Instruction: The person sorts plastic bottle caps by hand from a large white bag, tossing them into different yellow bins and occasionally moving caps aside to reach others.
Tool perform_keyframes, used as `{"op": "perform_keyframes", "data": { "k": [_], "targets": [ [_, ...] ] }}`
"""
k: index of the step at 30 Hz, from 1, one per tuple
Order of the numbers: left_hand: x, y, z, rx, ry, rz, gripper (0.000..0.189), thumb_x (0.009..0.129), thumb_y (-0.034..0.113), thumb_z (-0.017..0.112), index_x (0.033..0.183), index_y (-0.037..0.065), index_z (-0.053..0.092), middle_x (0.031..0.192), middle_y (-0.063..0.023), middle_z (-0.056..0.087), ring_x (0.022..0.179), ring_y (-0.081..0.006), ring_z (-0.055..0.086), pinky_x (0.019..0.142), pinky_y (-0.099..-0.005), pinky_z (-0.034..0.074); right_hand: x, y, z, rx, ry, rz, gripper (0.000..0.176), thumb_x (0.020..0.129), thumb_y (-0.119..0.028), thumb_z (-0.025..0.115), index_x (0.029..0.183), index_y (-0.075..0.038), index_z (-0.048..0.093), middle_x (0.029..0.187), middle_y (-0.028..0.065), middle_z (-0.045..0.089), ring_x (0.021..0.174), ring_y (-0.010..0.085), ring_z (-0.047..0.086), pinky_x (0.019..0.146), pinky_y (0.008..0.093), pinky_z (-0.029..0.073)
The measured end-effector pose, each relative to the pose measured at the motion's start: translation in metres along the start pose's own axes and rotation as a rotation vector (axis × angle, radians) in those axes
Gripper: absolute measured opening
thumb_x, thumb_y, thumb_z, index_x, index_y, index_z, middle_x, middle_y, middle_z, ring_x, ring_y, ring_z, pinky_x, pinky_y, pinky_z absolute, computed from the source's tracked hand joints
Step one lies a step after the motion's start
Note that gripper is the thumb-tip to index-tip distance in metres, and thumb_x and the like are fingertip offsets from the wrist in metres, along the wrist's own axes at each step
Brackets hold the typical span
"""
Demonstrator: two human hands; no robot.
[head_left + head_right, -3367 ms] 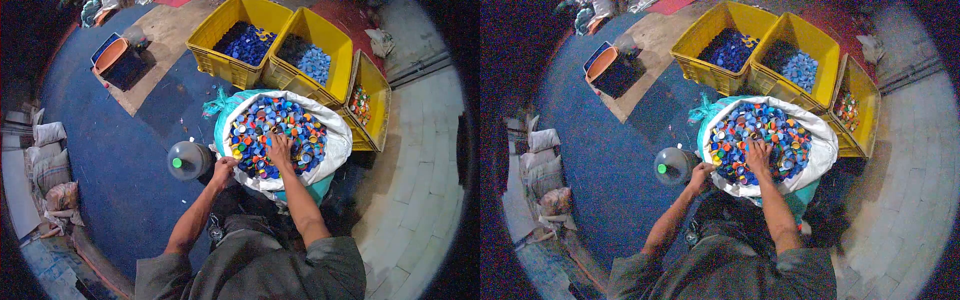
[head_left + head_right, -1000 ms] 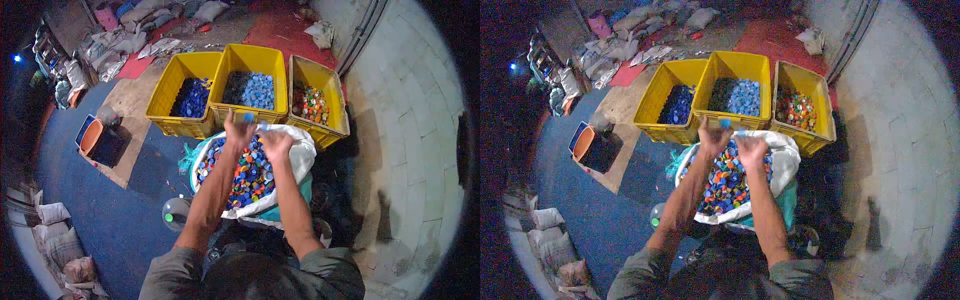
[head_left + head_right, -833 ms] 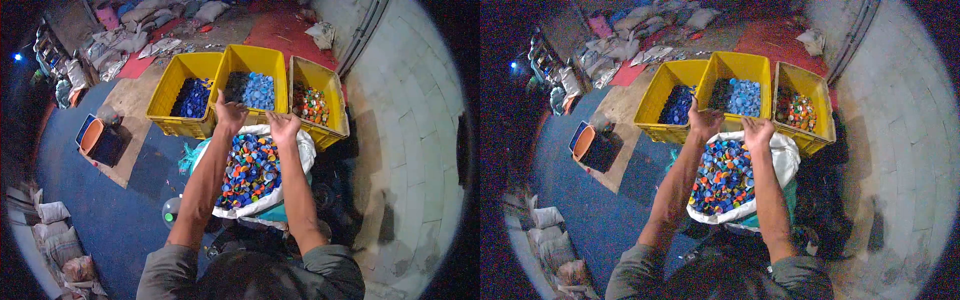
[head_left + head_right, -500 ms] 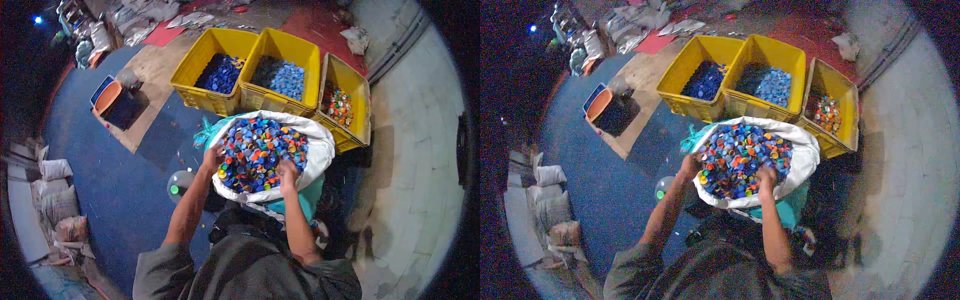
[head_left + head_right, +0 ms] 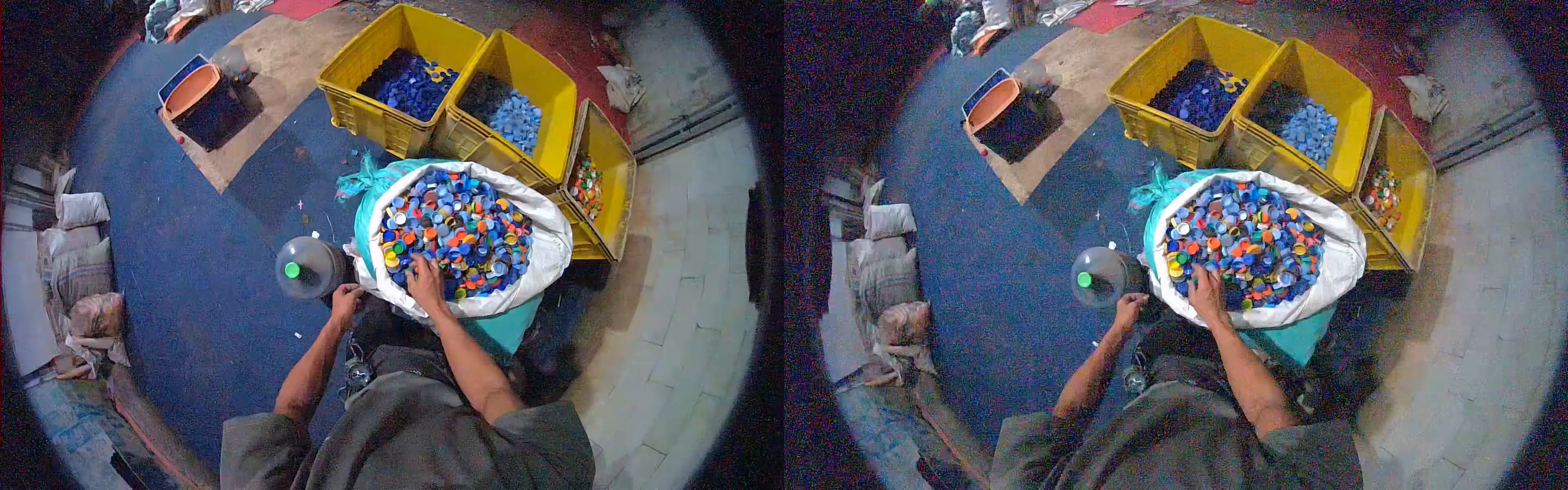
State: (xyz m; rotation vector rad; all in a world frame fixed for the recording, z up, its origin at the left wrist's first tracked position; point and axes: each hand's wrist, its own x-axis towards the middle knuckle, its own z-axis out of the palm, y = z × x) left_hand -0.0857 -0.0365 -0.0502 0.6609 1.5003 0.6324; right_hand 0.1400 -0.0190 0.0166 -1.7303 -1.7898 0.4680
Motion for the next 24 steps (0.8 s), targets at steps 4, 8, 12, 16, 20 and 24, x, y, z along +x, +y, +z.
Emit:
{"op": "perform_keyframes", "data": {
  "k": [4,8,12,16,20,24],
  "targets": [
    [-0.005,-0.002,0.002,0.019,0.034,0.034,0.023,0.077,0.015,0.065,0.094,0.001,0.059,0.079,-0.0031,0.059,0.064,-0.0105,0.051,0.057,-0.0249,0.042,0.02,-0.008,0.018,-0.006,-0.051,0.076,0.045,0.071,-0.01,0.066,0.113,-0.006,0.049,0.09,0.0082,0.062,0.092,0.0308,0.052,0.081,0.0418,0.041],
    [0.005,-0.016,-0.001,0.011,0.039,0.083,0.024,0.077,0.014,0.065,0.095,0.0,0.058,0.079,-0.004,0.06,0.064,-0.01,0.052,0.056,-0.0248,0.042,0.032,-0.014,0.022,-0.201,-0.04,0.041,0.048,0.072,-0.013,0.067,0.116,-0.006,0.049,0.096,0.0081,0.062,0.092,0.0308,0.052,0.082,0.0422,0.04],
    [-0.003,0.006,-0.002,-0.017,0.023,-0.008,0.024,0.077,0.015,0.066,0.094,-0.001,0.059,0.079,-0.0044,0.06,0.067,-0.0107,0.053,0.06,-0.0248,0.043,0.035,-0.009,0.028,-0.241,-0.067,0.006,0.05,0.072,-0.014,0.068,0.117,-0.006,0.049,0.096,0.0074,0.062,0.091,0.0299,0.052,0.082,0.0418,0.04],
    [0.006,0.008,-0.003,0.006,0.026,0.044,0.022,0.079,0.015,0.065,0.094,-0.001,0.059,0.077,-0.0035,0.06,0.066,-0.0103,0.052,0.06,-0.0246,0.043,0.037,-0.003,0.036,-0.265,-0.047,-0.02,0.052,0.072,-0.014,0.067,0.12,-0.005,0.048,0.095,0.0061,0.062,0.09,0.0281,0.052,0.083,0.0414,0.039],
    [0.004,0.031,0.004,0.064,0.01,0.084,0.02,0.079,0.013,0.064,0.093,0.0,0.058,0.076,-0.0033,0.059,0.063,-0.0093,0.051,0.058,-0.0238,0.042,0.04,-0.004,0.035,-0.28,-0.069,-0.007,0.051,0.073,-0.014,0.066,0.12,-0.007,0.049,0.093,0.0094,0.06,0.089,0.0283,0.051,0.083,0.0411,0.039],
    [0.002,0.046,0.011,0.063,0.004,0.061,0.019,0.08,0.014,0.065,0.091,0.0,0.057,0.077,-0.0034,0.06,0.064,-0.009,0.051,0.059,-0.0233,0.042,0.038,-0.003,0.034,-0.304,0.033,-0.005,0.049,0.073,-0.014,0.066,0.119,-0.01,0.051,0.089,0.011,0.059,0.088,0.0295,0.052,0.082,0.0409,0.039]
  ]
}}
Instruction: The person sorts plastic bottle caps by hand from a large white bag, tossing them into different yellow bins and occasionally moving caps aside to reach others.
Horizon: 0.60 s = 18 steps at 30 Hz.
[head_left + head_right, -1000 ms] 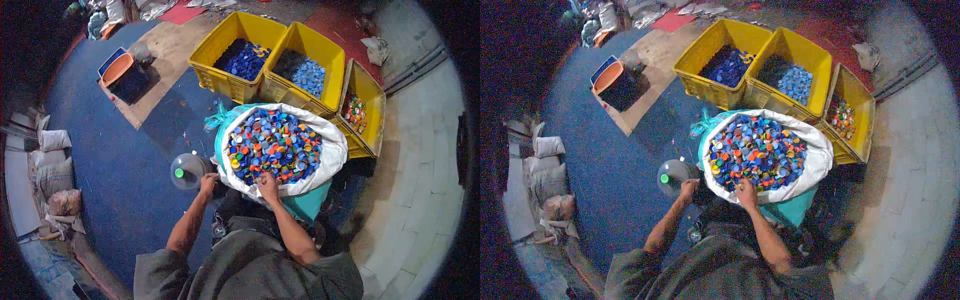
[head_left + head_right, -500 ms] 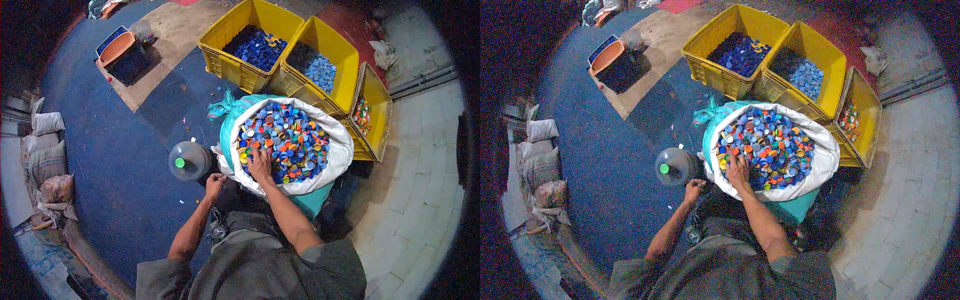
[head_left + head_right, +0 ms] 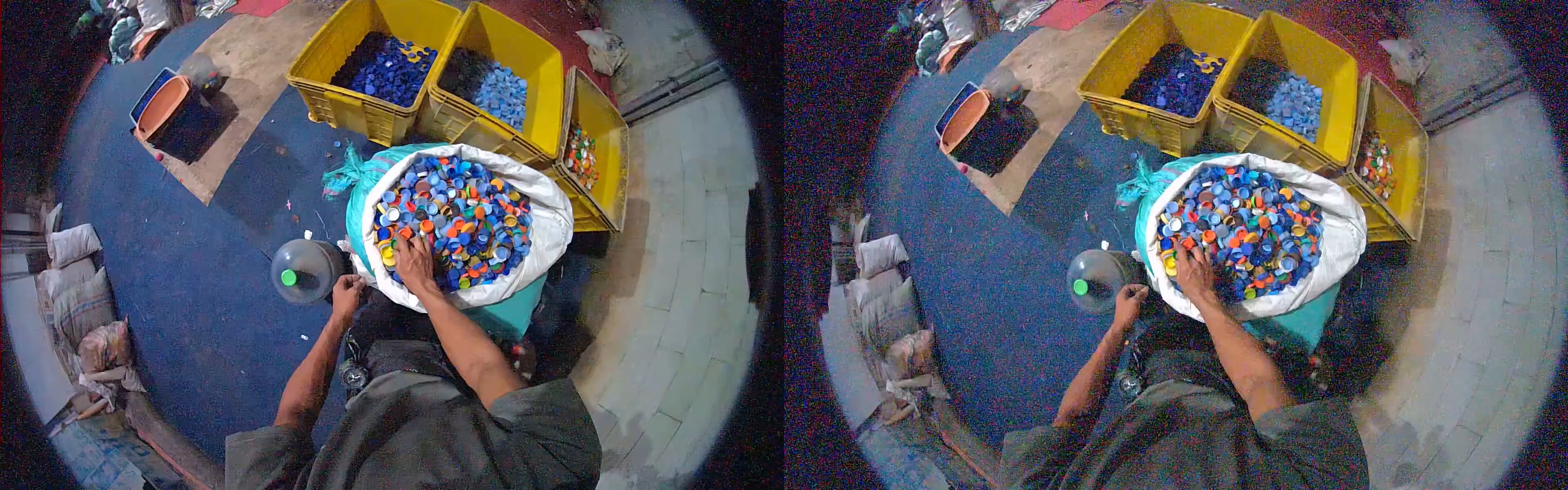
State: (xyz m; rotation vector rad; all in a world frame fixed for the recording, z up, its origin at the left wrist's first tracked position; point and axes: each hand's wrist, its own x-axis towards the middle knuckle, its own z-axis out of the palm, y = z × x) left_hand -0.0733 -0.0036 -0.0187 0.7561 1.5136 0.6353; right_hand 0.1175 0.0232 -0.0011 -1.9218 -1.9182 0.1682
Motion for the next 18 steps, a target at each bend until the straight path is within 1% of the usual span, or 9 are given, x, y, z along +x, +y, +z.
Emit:
{"op": "perform_keyframes", "data": {
  "k": [2,7,8,11,12,15,16,17,18],
  "targets": [
    [0.01,-0.01,0.001,0.014,-0.039,-0.007,0.019,0.08,0.014,0.065,0.09,0.0,0.057,0.077,-0.0033,0.06,0.064,-0.009,0.051,0.06,-0.0233,0.042,-0.004,0.005,0.002,0.043,-0.025,0.039,0.046,0.073,-0.014,0.065,0.117,-0.009,0.052,0.088,0.0093,0.06,0.087,0.0288,0.052,0.08,0.0405,0.039],
    [0.02,-0.015,0.016,0.007,-0.044,0.091,0.022,0.077,0.014,0.068,0.09,-0.001,0.057,0.076,-0.0044,0.06,0.07,-0.012,0.054,0.065,-0.0252,0.044,-0.016,0.017,0.001,0.135,-0.04,0.114,0.037,0.075,-0.013,0.064,0.111,-0.01,0.054,0.087,0.0015,0.065,0.091,0.0261,0.052,0.078,0.0384,0.037],
    [0.021,-0.016,0.018,0.019,-0.044,0.112,0.023,0.076,0.014,0.069,0.09,-0.001,0.058,0.076,-0.0048,0.06,0.071,-0.0127,0.055,0.066,-0.0257,0.045,-0.02,0.02,-0.002,0.162,-0.029,0.134,0.039,0.075,-0.012,0.065,0.111,-0.008,0.053,0.089,0.0024,0.065,0.094,0.0258,0.052,0.082,0.0388,0.037],
    [0.028,-0.018,0.024,0.177,-0.06,0.196,0.026,0.074,0.015,0.071,0.09,0.0,0.058,0.077,-0.0062,0.061,0.074,-0.0143,0.057,0.069,-0.0268,0.046,-0.027,0.028,-0.017,0.332,0.038,0.221,0.041,0.073,-0.01,0.067,0.111,-0.006,0.052,0.089,0.0037,0.065,0.094,0.0265,0.053,0.084,0.04,0.039],
    [0.029,-0.016,0.026,0.181,-0.061,0.207,0.027,0.074,0.016,0.071,0.091,0.0,0.058,0.077,-0.0065,0.061,0.074,-0.0144,0.058,0.069,-0.0273,0.046,-0.029,0.029,-0.022,0.365,0.017,0.302,0.038,0.071,-0.006,0.069,0.106,-0.004,0.054,0.089,0.0069,0.064,0.09,0.0259,0.057,0.08,0.0391,0.044],
    [0.027,-0.007,0.039,0.242,-0.058,0.266,0.028,0.073,0.016,0.071,0.092,0.0,0.058,0.079,-0.0081,0.063,0.075,-0.0155,0.059,0.07,-0.0289,0.047,-0.041,0.04,-0.027,0.633,0.129,0.504,0.032,0.072,-0.003,0.068,0.101,-0.003,0.056,0.087,0.0091,0.064,0.084,0.0239,0.06,0.071,0.0356,0.048],
    [0.023,0.002,0.043,0.294,-0.049,0.303,0.029,0.073,0.016,0.071,0.092,0.0,0.057,0.08,-0.0089,0.063,0.076,-0.0162,0.059,0.07,-0.0294,0.047,-0.048,0.047,-0.021,0.54,0.252,0.417,0.029,0.072,-0.002,0.068,0.1,-0.003,0.057,0.083,0.0094,0.064,0.079,0.0213,0.062,0.067,0.0321,0.049],
    [0.019,0.009,0.047,0.347,-0.04,0.339,0.029,0.072,0.015,0.071,0.092,-0.001,0.057,0.081,-0.0097,0.063,0.076,-0.017,0.06,0.071,-0.03,0.047,-0.056,0.056,-0.017,0.558,0.224,0.465,0.03,0.072,-0.002,0.068,0.1,-0.004,0.057,0.082,0.0091,0.064,0.079,0.0213,0.063,0.068,0.0322,0.049],
    [0.018,0.014,0.051,0.327,-0.025,0.415,0.031,0.07,0.015,0.072,0.092,-0.001,0.057,0.082,-0.0128,0.064,0.077,-0.0223,0.061,0.072,-0.0322,0.048,-0.061,0.062,-0.017,0.575,0.195,0.513,0.031,0.072,-0.001,0.068,0.101,-0.004,0.057,0.082,0.0089,0.064,0.078,0.0212,0.063,0.068,0.0322,0.049]
  ]
}}
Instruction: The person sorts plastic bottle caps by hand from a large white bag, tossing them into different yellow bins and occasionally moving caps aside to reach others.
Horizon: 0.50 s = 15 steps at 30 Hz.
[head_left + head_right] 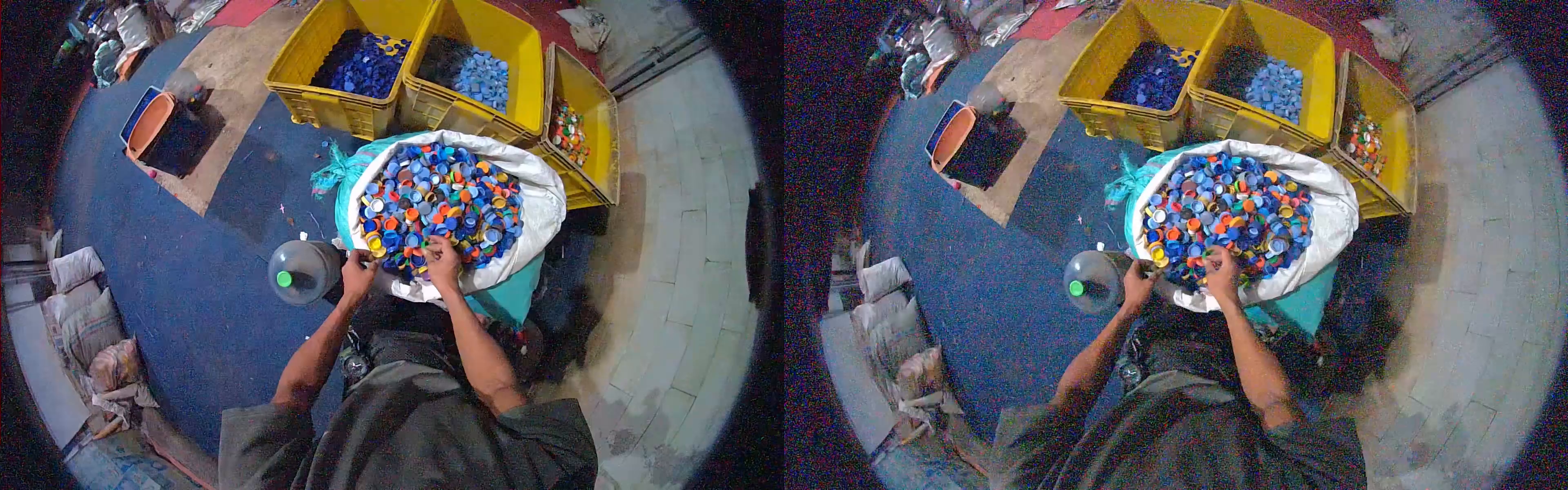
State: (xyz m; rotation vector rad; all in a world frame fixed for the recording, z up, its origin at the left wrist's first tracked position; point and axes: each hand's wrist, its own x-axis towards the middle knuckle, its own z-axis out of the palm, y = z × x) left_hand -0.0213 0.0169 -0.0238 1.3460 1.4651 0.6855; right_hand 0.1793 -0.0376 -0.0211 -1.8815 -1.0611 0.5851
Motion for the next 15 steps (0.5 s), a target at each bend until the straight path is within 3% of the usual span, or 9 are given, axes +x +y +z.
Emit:
{"op": "perform_keyframes", "data": {
  "k": [2,4,8,11,15],
  "targets": [
    [0.002,0.011,0.005,0.121,0.035,0.099,0.031,0.069,0.014,0.072,0.092,-0.001,0.057,0.084,-0.0143,0.064,0.079,-0.0262,0.061,0.072,-0.0341,0.047,-0.003,0.011,-0.004,0.069,0.003,0.062,0.035,0.07,0.0,0.068,0.103,-0.005,0.058,0.081,0.0079,0.065,0.074,0.0209,0.063,0.07,0.0336,0.048],
    [0.005,0.034,0.006,0.178,0.029,0.197,0.03,0.07,0.014,0.071,0.094,0.001,0.057,0.087,-0.0146,0.063,0.082,-0.0323,0.058,0.072,-0.0392,0.045,-0.005,0.007,-0.012,-0.006,0.029,-0.029,0.036,0.069,0.001,0.067,0.103,-0.005,0.057,0.083,0.0083,0.065,0.076,0.0213,0.063,0.073,0.0345,0.048],
    [0.026,0.022,0.025,0.365,0.026,0.328,0.039,0.071,0.017,0.07,0.102,0.003,0.051,0.091,-0.0128,0.059,0.083,-0.0357,0.053,0.071,-0.0448,0.04,-0.011,0.004,-0.016,-0.094,0.073,-0.033,0.039,0.067,0.001,0.067,0.104,-0.004,0.056,0.088,0.0096,0.064,0.081,0.0227,0.062,0.077,0.0351,0.046],
    [0.03,0.045,0.026,0.5,0.066,0.482,0.037,0.072,0.017,0.068,0.1,0.003,0.05,0.091,-0.0133,0.059,0.082,-0.0358,0.053,0.07,-0.0449,0.04,-0.015,0.0,-0.018,-0.033,0.03,0.116,0.038,0.069,0.0,0.066,0.105,-0.003,0.055,0.09,0.0108,0.063,0.085,0.0245,0.062,0.079,0.0354,0.046],
    [0.038,0.05,0.03,0.593,0.028,0.474,0.033,0.072,0.015,0.066,0.099,0.004,0.05,0.086,-0.0154,0.058,0.081,-0.0363,0.053,0.068,-0.0452,0.039,-0.023,-0.006,-0.023,-0.052,0.012,0.134,0.038,0.068,-0.001,0.069,0.104,-0.004,0.055,0.088,0.0103,0.063,0.083,0.0248,0.062,0.078,0.0357,0.046]
  ]
}}
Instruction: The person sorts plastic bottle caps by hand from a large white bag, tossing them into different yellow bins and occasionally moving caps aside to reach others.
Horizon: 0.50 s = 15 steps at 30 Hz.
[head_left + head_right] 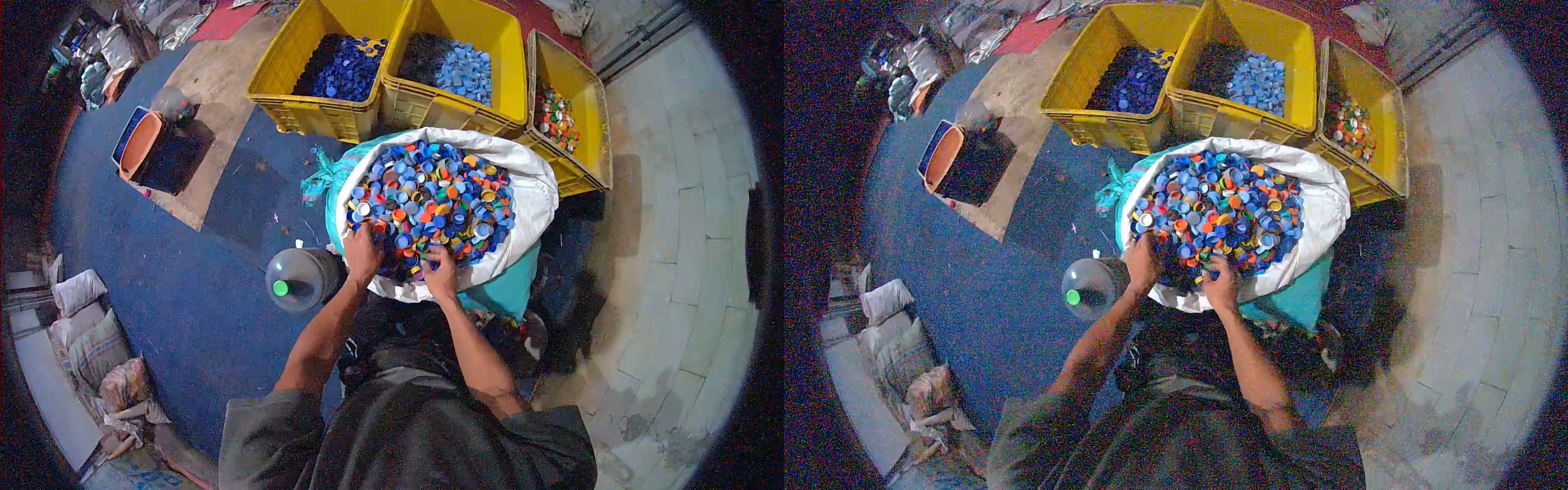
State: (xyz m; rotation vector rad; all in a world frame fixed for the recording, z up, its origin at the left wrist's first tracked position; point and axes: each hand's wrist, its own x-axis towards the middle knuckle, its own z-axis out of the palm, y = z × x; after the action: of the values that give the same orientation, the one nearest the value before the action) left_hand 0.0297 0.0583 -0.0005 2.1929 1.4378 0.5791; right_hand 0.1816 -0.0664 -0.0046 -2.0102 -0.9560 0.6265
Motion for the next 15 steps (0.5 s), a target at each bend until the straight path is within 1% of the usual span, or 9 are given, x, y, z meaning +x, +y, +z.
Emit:
{"op": "perform_keyframes", "data": {
  "k": [2,3,6,9,12,13,15],
  "targets": [
    [0.004,-0.008,0.011,-0.044,-0.07,-0.107,0.034,0.071,0.014,0.065,0.099,0.004,0.049,0.084,-0.0163,0.058,0.08,-0.0365,0.054,0.067,-0.046,0.039,-0.002,0.011,0.004,-0.028,0.018,-0.06,0.039,0.068,-0.002,0.07,0.104,-0.004,0.055,0.087,0.0101,0.063,0.083,0.0248,0.062,0.078,0.0359,0.046],
    [0.004,-0.009,0.014,-0.065,-0.106,-0.162,0.034,0.071,0.013,0.065,0.1,0.005,0.049,0.083,-0.0167,0.058,0.079,-0.0366,0.054,0.067,-0.0465,0.039,-0.003,0.005,0.003,-0.044,0.009,-0.041,0.04,0.067,-0.003,0.072,0.104,-0.004,0.054,0.086,0.0104,0.063,0.083,0.0246,0.062,0.077,0.0355,0.046],
    [-0.001,-0.015,0.019,-0.187,0.012,-0.13,0.033,0.071,0.012,0.065,0.098,0.004,0.051,0.08,-0.0175,0.057,0.076,-0.0373,0.053,0.066,-0.0478,0.04,-0.002,0.006,0.008,-0.025,0.013,-0.098,0.039,0.067,-0.003,0.071,0.102,-0.003,0.054,0.087,0.0106,0.063,0.083,0.0251,0.062,0.076,0.0354,0.047],
    [-0.01,-0.019,0.017,-0.295,0.042,-0.087,0.025,0.075,0.01,0.062,0.096,0.002,0.053,0.08,-0.0145,0.058,0.073,-0.0307,0.056,0.063,-0.0422,0.043,0.001,0.003,0.016,0.02,-0.008,-0.022,0.034,0.069,-0.003,0.07,0.099,-0.002,0.055,0.09,0.0113,0.063,0.083,0.0258,0.062,0.074,0.0356,0.048],
    [-0.019,-0.021,0.008,-0.88,-0.133,-0.569,0.015,0.079,0.006,0.057,0.093,0.0,0.055,0.083,-0.0111,0.06,0.071,-0.0223,0.059,0.061,-0.0339,0.045,0.012,-0.002,0.026,-0.002,-0.017,-0.045,0.029,0.07,-0.004,0.069,0.096,-0.002,0.056,0.091,0.0118,0.063,0.083,0.0257,0.062,0.071,0.0346,0.049],
    [-0.022,-0.024,0.001,-1.049,-0.148,-0.612,0.014,0.081,0.002,0.051,0.095,0.001,0.054,0.086,-0.0096,0.06,0.07,-0.0176,0.06,0.062,-0.0287,0.048,0.014,-0.009,0.029,-0.023,0.021,-0.091,0.025,0.072,-0.005,0.068,0.094,-0.002,0.057,0.088,0.0112,0.064,0.081,0.0243,0.062,0.068,0.0326,0.049],
    [-0.029,-0.026,-0.013,-1.328,-0.129,-0.758,0.015,0.08,0.0,0.049,0.095,0.002,0.053,0.085,-0.0097,0.059,0.071,-0.0194,0.059,0.065,-0.0301,0.049,0.022,-0.016,0.041,0.08,0.047,-0.133,0.025,0.072,-0.006,0.068,0.094,-0.002,0.057,0.087,0.0105,0.065,0.081,0.0243,0.062,0.067,0.0324,0.049]
  ]
}}
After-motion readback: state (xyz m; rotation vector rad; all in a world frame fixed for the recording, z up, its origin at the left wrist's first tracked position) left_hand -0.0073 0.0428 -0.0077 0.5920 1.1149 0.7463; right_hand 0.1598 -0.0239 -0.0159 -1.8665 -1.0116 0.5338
